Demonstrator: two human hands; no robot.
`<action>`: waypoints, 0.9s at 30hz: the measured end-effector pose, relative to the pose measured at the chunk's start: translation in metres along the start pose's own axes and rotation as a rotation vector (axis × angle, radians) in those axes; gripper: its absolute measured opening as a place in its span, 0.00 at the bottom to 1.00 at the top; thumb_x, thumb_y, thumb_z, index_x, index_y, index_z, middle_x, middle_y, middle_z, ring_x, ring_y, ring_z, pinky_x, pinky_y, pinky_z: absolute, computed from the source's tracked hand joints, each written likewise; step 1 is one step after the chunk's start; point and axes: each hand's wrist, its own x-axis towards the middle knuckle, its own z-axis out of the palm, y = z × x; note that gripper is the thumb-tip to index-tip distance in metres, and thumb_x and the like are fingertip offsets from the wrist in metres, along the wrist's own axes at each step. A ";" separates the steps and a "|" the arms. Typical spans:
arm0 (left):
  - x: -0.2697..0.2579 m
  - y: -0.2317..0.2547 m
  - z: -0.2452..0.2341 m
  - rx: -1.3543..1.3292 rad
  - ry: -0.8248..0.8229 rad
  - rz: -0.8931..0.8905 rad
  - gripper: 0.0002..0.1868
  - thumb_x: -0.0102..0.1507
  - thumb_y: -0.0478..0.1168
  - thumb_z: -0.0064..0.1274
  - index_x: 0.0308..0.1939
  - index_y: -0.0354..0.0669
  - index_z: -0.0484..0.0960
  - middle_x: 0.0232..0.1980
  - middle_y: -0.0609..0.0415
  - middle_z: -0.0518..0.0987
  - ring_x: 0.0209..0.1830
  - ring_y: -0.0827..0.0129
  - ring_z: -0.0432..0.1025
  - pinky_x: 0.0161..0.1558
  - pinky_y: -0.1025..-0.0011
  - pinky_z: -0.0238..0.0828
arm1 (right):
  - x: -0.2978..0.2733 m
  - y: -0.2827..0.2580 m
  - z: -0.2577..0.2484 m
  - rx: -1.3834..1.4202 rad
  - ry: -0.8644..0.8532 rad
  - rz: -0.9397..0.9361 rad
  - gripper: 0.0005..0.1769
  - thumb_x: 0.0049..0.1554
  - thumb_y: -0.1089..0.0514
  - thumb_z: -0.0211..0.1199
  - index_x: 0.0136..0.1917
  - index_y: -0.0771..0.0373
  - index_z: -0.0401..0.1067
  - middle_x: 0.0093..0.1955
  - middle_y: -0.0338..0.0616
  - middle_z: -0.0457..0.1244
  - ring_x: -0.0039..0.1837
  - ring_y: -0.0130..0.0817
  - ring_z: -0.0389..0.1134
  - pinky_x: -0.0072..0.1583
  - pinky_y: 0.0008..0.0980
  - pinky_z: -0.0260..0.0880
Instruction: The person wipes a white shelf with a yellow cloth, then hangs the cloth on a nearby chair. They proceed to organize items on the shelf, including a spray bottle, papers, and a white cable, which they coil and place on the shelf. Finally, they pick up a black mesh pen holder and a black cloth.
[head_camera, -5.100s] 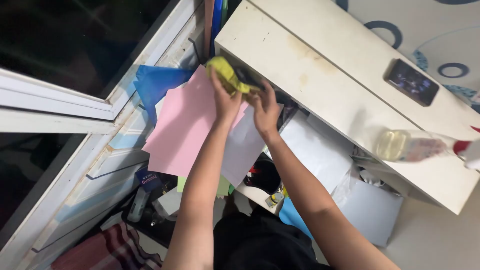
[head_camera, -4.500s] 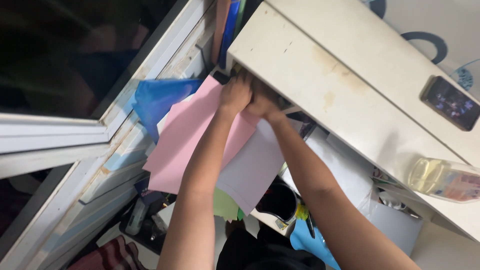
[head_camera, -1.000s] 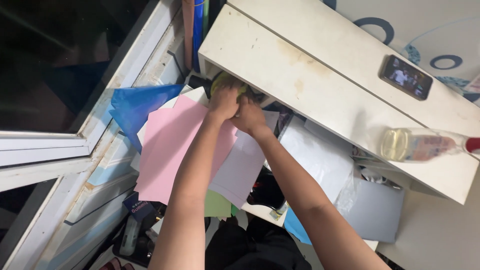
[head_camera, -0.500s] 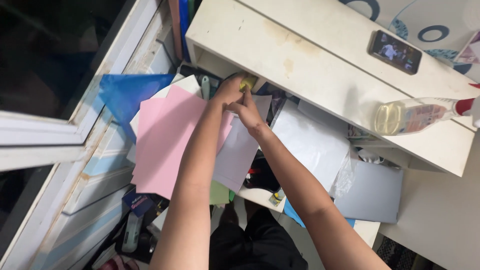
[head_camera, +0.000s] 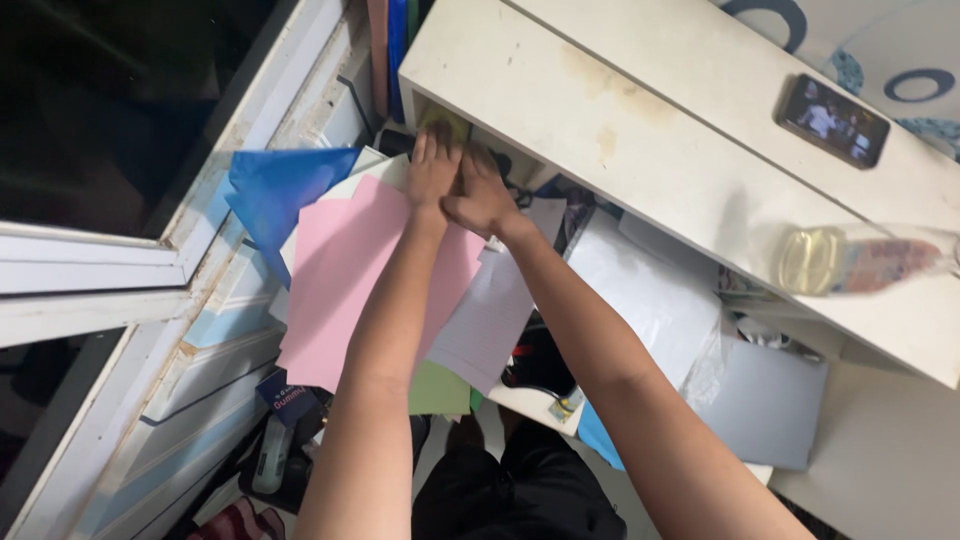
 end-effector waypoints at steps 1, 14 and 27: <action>0.003 -0.002 0.003 0.006 -0.001 -0.006 0.11 0.74 0.41 0.39 0.53 0.49 0.77 0.48 0.46 0.85 0.68 0.59 0.69 0.79 0.56 0.40 | 0.001 -0.012 -0.013 -0.001 -0.004 -0.008 0.60 0.50 0.37 0.57 0.85 0.67 0.40 0.86 0.59 0.39 0.86 0.56 0.36 0.84 0.46 0.36; 0.059 -0.011 -0.068 -0.047 -0.553 -0.159 0.15 0.60 0.50 0.49 0.49 0.56 0.78 0.55 0.57 0.80 0.70 0.62 0.60 0.71 0.60 0.46 | 0.060 -0.024 -0.037 0.188 -0.082 0.076 0.46 0.39 0.43 0.62 0.70 0.61 0.69 0.64 0.56 0.67 0.71 0.53 0.65 0.70 0.45 0.63; 0.012 0.033 -0.073 -0.476 -0.601 -0.113 0.12 0.67 0.37 0.37 0.53 0.51 0.69 0.56 0.49 0.81 0.69 0.55 0.65 0.68 0.55 0.59 | -0.054 0.012 -0.024 0.227 -0.029 0.139 0.61 0.51 0.32 0.55 0.85 0.66 0.37 0.87 0.62 0.36 0.86 0.59 0.36 0.82 0.57 0.39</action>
